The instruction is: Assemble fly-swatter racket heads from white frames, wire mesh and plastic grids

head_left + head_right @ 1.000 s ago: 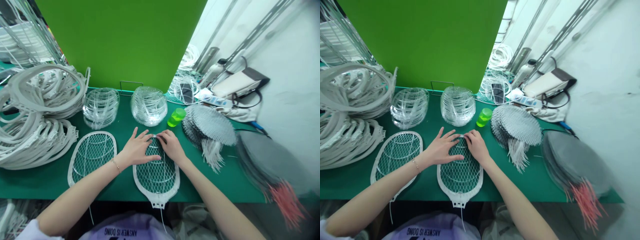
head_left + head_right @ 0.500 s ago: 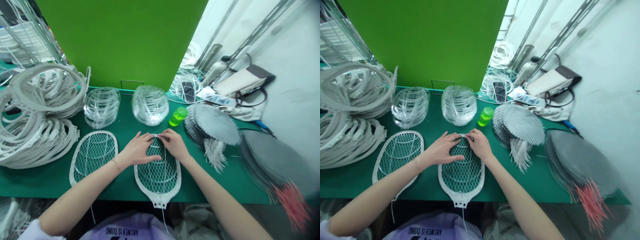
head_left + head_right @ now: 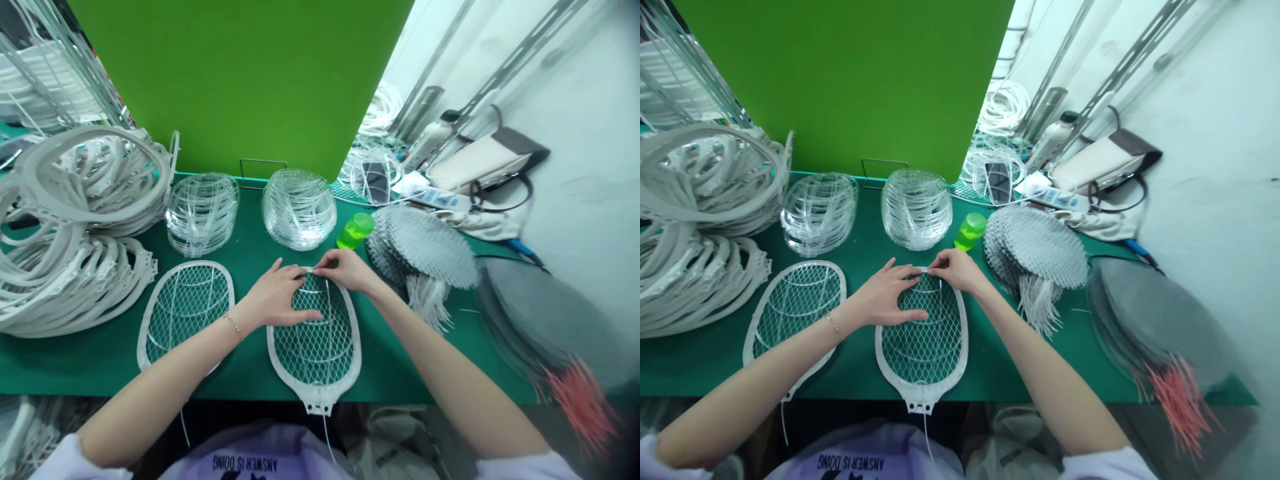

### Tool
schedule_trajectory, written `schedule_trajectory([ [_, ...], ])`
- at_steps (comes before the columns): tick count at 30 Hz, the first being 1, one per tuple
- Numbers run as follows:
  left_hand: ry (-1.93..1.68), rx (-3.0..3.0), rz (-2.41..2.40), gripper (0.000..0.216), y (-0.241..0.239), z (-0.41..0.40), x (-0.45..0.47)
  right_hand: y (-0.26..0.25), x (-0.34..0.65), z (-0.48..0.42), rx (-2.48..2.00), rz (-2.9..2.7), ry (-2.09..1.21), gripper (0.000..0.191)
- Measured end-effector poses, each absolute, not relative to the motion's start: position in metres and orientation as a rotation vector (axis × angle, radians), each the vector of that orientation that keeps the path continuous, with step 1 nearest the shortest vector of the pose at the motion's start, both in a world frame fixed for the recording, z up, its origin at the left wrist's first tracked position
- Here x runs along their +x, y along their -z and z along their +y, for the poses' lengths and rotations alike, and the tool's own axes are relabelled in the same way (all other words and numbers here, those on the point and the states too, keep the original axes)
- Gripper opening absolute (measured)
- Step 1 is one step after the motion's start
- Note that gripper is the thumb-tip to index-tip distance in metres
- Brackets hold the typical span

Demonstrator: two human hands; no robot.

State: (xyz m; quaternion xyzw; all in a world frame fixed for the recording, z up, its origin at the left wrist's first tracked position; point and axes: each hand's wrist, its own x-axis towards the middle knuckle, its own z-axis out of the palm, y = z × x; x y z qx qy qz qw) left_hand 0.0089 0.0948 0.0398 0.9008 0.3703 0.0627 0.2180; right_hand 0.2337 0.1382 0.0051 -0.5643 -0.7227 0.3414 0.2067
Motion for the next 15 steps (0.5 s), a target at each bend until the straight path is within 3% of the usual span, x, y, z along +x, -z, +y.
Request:
schedule_trajectory([
  [9, -0.114, 2.611, 1.046, 0.086, -0.041, 0.102, 0.017, -0.009, 0.228, 0.148, -1.711, -1.934, -0.964, 0.018],
  [15, -0.269, 2.638, 1.068, 0.054, -0.056, 0.065, 0.008, -0.043, 0.224, 0.024, -1.431, -1.905, -0.459, 0.020],
])
